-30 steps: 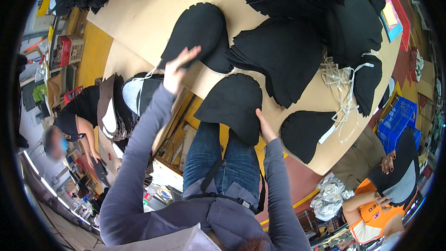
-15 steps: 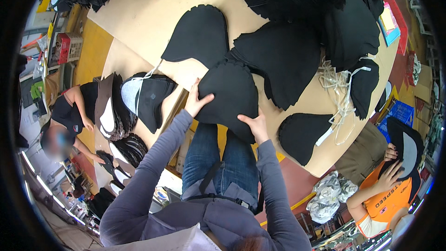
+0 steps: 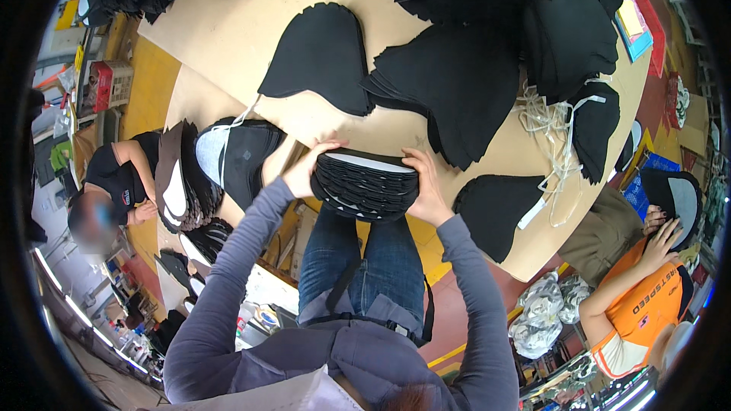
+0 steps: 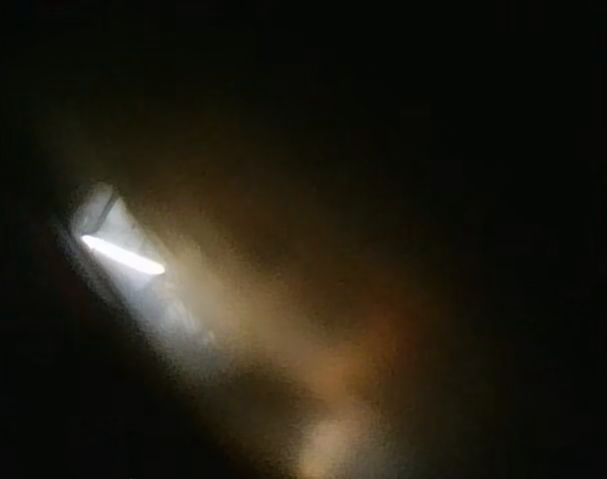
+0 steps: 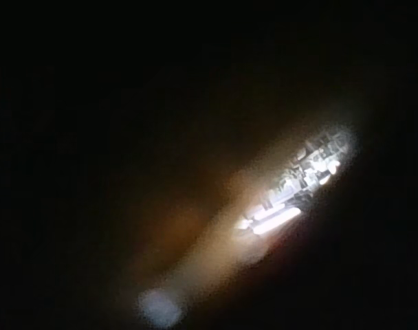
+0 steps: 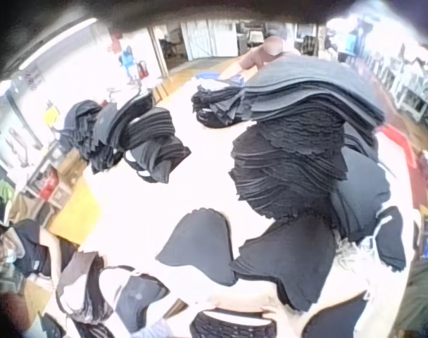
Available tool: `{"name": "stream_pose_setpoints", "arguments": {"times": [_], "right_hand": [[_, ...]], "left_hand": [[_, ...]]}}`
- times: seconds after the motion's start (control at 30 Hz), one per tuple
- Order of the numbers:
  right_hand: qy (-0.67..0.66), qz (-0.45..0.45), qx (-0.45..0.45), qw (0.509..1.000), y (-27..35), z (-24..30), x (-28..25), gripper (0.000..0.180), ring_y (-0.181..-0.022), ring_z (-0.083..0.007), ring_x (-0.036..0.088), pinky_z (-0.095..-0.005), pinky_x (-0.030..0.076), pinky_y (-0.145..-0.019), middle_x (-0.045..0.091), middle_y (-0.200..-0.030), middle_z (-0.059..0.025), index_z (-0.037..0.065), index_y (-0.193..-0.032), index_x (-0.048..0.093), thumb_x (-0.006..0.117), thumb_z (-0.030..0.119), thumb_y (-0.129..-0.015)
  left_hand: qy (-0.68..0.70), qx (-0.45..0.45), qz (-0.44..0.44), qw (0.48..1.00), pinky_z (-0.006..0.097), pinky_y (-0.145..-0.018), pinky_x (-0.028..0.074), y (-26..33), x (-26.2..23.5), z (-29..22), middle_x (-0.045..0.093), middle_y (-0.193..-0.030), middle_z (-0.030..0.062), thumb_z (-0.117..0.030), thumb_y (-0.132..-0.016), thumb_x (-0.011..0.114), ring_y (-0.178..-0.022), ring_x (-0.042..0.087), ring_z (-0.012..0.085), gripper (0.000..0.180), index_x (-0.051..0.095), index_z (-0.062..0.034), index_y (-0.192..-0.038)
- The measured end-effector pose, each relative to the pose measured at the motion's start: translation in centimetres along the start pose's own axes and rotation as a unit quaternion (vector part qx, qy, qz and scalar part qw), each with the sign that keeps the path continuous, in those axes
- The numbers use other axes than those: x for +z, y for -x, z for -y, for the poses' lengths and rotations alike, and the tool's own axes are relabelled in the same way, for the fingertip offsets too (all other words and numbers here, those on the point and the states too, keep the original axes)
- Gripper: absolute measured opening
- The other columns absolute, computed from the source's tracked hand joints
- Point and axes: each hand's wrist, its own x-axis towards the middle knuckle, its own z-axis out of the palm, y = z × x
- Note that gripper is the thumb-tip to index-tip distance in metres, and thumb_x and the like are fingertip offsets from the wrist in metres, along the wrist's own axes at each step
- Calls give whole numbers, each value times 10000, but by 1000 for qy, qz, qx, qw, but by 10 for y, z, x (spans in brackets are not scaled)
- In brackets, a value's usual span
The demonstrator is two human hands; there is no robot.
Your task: The person stacks black fabric pieces on a table in a factory setting. They pick up pieces, align them, and place them into neat piles while coworkers work nearby.
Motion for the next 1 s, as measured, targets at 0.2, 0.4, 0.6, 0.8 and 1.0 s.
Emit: {"name": "stream_pose_setpoints", "arguments": {"times": [0.2,0.4,0.6,0.8,1.0], "right_hand": [[-81,-95,52,991,12,-3,18,524,-1036,-336,615,-430,447,-942,649,-1086,-176,55,-1096,527,820,125,-667],[6,-91,-51,995,-2,3,2,719,-1127,-318,570,-515,304,-1070,600,-1190,-158,97,-1205,437,860,210,-635],[-49,-115,38,991,12,-11,28,1133,-1308,-333,382,-510,170,-1142,425,-1362,-167,82,-1372,268,929,321,-483],[60,-184,102,976,-5,6,20,1020,-1276,-262,414,-434,180,-1148,396,-1362,-159,25,-1367,303,885,341,-591],[69,-155,-4,986,9,-13,25,867,-1190,-297,506,-539,199,-1126,546,-1237,-125,58,-1302,409,833,365,-611]], "left_hand": [[-162,59,-185,967,425,-1030,375,-15,26,17,613,-1067,140,-84,-683,791,-1044,583,302,480,543,-65,-1094],[-216,151,-194,945,460,-1046,355,-28,9,-28,563,-1188,148,-124,-622,812,-1193,502,337,602,528,-79,-1152],[-201,103,-146,963,504,-1131,209,-27,12,2,484,-1299,136,-64,-558,860,-1314,385,342,908,363,-88,-1317],[-207,75,-120,968,524,-1148,111,-10,13,11,495,-1249,145,-177,-588,859,-1304,406,345,897,353,-105,-1325],[-210,116,-272,932,520,-1153,77,9,44,19,492,-1303,181,-211,-611,837,-1327,387,349,925,331,-36,-1365]]}}
